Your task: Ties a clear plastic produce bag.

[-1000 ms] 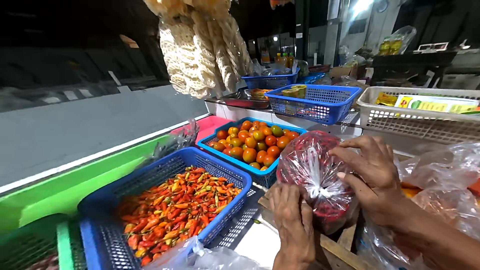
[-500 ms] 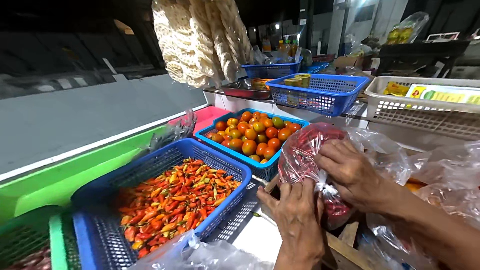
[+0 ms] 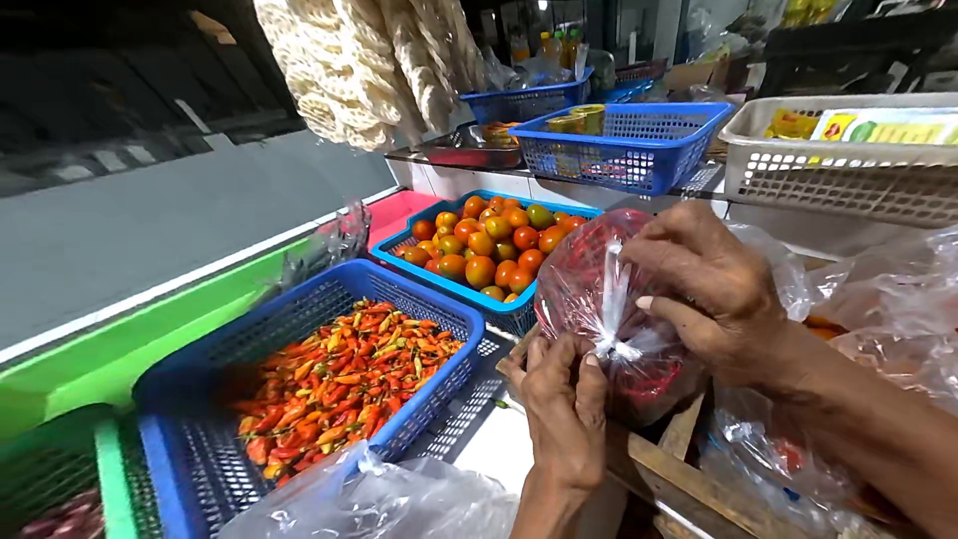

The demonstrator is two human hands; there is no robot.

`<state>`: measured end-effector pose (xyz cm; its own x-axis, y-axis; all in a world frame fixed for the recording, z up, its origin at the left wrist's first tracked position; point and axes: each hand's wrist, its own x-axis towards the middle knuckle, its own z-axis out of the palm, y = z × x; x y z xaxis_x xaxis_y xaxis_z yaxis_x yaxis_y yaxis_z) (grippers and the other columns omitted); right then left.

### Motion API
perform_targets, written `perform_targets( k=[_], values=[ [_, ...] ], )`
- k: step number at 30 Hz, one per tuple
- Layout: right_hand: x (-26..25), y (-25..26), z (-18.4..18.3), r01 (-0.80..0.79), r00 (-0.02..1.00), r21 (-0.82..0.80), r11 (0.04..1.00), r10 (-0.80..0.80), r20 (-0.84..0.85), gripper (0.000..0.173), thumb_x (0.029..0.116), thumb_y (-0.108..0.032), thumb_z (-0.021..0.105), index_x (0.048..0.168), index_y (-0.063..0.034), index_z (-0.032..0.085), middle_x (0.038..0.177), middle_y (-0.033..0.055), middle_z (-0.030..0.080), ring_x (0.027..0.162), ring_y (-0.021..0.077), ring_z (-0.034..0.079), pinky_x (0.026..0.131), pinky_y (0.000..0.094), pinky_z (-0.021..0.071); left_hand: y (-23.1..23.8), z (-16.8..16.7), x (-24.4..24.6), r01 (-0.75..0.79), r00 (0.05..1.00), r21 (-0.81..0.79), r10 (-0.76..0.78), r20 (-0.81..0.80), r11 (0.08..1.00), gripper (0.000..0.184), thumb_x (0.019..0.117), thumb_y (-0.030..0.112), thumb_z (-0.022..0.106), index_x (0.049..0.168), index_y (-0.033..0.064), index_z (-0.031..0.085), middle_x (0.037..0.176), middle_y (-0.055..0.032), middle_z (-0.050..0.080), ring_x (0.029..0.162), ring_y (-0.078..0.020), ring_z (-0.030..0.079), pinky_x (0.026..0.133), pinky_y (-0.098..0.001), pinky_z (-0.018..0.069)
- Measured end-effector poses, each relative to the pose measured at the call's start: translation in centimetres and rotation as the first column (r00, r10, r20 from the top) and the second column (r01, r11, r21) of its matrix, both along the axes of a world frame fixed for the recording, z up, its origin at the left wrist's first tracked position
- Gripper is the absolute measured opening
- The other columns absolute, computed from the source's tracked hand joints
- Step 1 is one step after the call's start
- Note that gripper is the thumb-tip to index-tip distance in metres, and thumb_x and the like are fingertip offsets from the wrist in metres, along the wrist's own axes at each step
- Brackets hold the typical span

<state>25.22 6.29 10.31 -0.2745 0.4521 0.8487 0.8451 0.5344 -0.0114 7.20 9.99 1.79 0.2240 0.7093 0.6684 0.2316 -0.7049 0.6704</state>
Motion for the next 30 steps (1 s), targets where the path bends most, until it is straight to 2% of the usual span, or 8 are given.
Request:
perform_targets(
  k=[2,5,9,12,16,20,24,30],
  values=[
    [-0.2,-0.5,0.8,0.004,1.0,0.014,1.0,-0.004,0.007,0.028,0.0871,-0.002,0.056,0.108,0.0037,0.074,0.101,0.0164,0.064,0.1,0.0281,0.06,0.088,0.0421,0.0475,0.1,0.2,-0.1,0.035,0.999,-0.047,-0.033,0.031,0.998,0.024,0.0978,0.028,0.047,0.081,0.0214,0.063,0.071,0.0126,0.055,0.077,-0.0044,0.056,0.086,-0.0373,0.0417],
    [-0.5,-1.7,2.0,0.051,0.991,-0.119,0.992,-0.035,0.129,0.017,0.0887,-0.01,0.054,0.081,-0.0068,0.069,0.088,0.0075,0.062,0.089,0.0235,0.059,0.077,0.0409,0.0444,0.2,0.1,-0.1,0.09,0.993,-0.099,-0.081,0.087,0.991,0.023,0.099,0.026,0.048,0.082,0.0193,0.063,0.071,0.0113,0.054,0.071,-0.0035,0.053,0.069,-0.0246,0.0435],
    [-1.9,-2.9,1.4,0.26,0.93,-0.466,0.845,-0.089,0.357,0.021,0.0875,-0.035,0.056,0.082,-0.0197,0.069,0.08,-0.0032,0.06,0.082,0.0183,0.062,0.069,0.0429,0.0481,0.4,-0.1,-0.2,0.117,0.99,-0.113,-0.107,0.093,0.987,0.026,0.1008,0.031,0.048,0.084,0.0197,0.064,0.073,0.0104,0.055,0.075,-0.0053,0.054,0.075,-0.0291,0.0432],
    [-2.7,-2.2,-0.5,0.274,0.906,-0.393,0.878,-0.099,0.411,0.015,0.0847,-0.026,0.058,0.083,-0.0129,0.066,0.076,0.0021,0.057,0.077,0.0238,0.061,0.068,0.0431,0.046,0.4,0.0,-0.2,0.085,0.995,-0.098,-0.08,0.053,0.992,0.025,0.101,0.028,0.046,0.086,0.0192,0.063,0.073,0.0107,0.054,0.076,-0.0046,0.054,0.081,-0.0318,0.0435],
    [-1.4,-1.3,-0.6,0.161,0.958,-0.344,0.925,-0.062,0.281,0.007,0.0775,-0.016,0.06,0.072,-0.0143,0.063,0.066,-0.0016,0.056,0.063,0.0172,0.06,0.053,0.0382,0.0451,0.5,0.0,-0.3,0.132,0.991,-0.098,-0.132,0.011,0.986,0.027,0.1046,0.032,0.041,0.094,0.018,0.062,0.078,0.0096,0.054,0.082,-0.0058,0.053,0.088,-0.0374,0.0397],
    [-0.5,-0.9,-1.0,0.069,0.991,-0.405,0.912,-0.017,0.132,0.011,0.0796,-0.016,0.057,0.073,-0.0187,0.065,0.068,-0.0083,0.056,0.064,0.0072,0.058,0.054,0.0301,0.0446,1.0,0.0,-0.7,0.146,0.98,-0.088,-0.156,-0.125,0.985,0.032,0.1,0.044,0.048,0.112,0.0175,0.062,0.081,0.0095,0.056,0.083,-0.0071,0.054,0.09,-0.0467,0.0378],
    [-0.3,-0.7,-1.2,-0.01,1.0,-0.447,0.894,0.004,-0.015,0.016,0.087,-0.016,0.056,0.074,-0.0206,0.065,0.068,-0.0125,0.057,0.063,-0.0002,0.055,0.053,0.0225,0.0437,1.0,0.5,-0.9,0.106,0.964,-0.007,-0.104,-0.243,0.994,0.021,0.0953,0.032,0.056,0.109,0.0177,0.064,0.084,0.0097,0.059,0.086,-0.008,0.055,0.096,-0.0505,0.0347],
    [-0.4,-0.7,-1.5,-0.017,0.999,-0.438,0.899,-0.006,-0.051,0.018,0.088,-0.017,0.054,0.075,-0.0211,0.066,0.068,-0.0131,0.056,0.063,-0.0005,0.054,0.055,0.0219,0.0429,0.7,0.5,-0.2,0.023,0.968,0.178,0.022,-0.249,0.984,0.024,0.1023,0.03,0.049,0.103,0.0153,0.067,0.08,0.0071,0.061,0.08,-0.0115,0.057,0.09,-0.0514,0.0359]
  ],
)
